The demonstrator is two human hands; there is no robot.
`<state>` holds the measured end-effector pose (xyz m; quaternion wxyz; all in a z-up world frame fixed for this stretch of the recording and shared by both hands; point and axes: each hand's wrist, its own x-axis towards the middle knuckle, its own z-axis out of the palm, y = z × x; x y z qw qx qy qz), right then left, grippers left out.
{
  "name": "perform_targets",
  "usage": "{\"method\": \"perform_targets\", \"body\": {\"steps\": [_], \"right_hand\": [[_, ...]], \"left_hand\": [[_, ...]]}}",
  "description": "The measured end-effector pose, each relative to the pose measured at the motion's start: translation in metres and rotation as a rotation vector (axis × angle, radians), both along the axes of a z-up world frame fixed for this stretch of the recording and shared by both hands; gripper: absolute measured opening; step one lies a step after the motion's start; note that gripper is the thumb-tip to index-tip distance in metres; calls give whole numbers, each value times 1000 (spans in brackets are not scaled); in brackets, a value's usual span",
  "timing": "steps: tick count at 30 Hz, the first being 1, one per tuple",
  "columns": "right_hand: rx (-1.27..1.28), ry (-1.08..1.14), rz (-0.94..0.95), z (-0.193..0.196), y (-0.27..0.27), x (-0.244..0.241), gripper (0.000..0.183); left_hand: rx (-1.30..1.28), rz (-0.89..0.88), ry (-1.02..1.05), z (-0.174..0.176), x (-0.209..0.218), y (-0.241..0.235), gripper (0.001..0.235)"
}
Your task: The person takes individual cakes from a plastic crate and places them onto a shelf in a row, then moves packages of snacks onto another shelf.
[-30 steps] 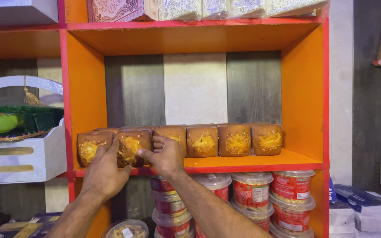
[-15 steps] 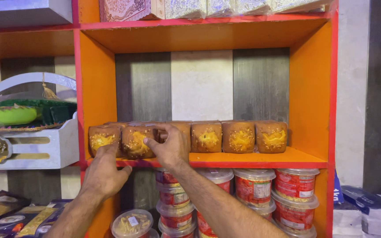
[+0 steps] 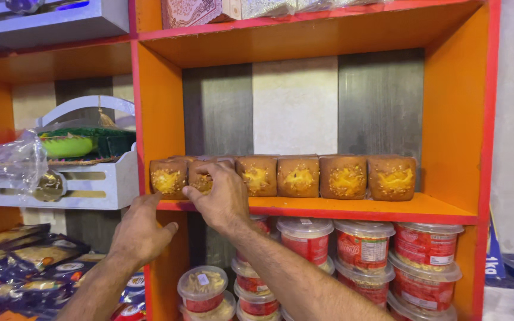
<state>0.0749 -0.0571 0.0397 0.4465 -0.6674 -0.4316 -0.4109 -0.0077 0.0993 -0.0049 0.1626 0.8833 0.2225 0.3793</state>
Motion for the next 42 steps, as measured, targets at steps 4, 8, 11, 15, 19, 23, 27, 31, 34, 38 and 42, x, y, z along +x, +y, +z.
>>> {"method": "perform_targets", "body": {"steps": [4, 8, 11, 15, 19, 23, 27, 31, 34, 38, 42], "right_hand": [[-82, 97, 55, -12, 5, -22, 41], [-161, 105, 156, -30, 18, -30, 41], [-216, 181, 233, -44, 29, -41, 38], [-293, 230, 289, -64, 45, -61, 38], [-321, 276, 375, -90, 71, -75, 39], [-401, 232, 425, -112, 90, -100, 37], [-413, 258, 525, -137, 114, -125, 38], [-491, 287, 576, -160, 134, -154, 38], [-589, 269, 568, -180, 149, -176, 38], [-641, 316, 604, -216, 170, -202, 38], [-723, 336, 593, -255, 186, -227, 37]], "left_hand": [[7, 39, 15, -14, -12, 14, 84], [-4, 86, 48, -25, -35, 24, 81], [-28, 150, 105, -32, -64, 26, 81], [-28, 207, 126, -47, -100, 37, 77], [-59, 287, 131, -73, -128, 66, 76], [-128, 372, 165, -97, -173, 75, 73], [-192, 423, 172, -124, -214, 80, 72], [-276, 548, 229, -160, -261, 83, 69], [-347, 585, 271, -175, -294, 72, 67], [-430, 632, 256, -214, -333, 84, 70], [-501, 674, 297, -254, -367, 87, 69]]}}
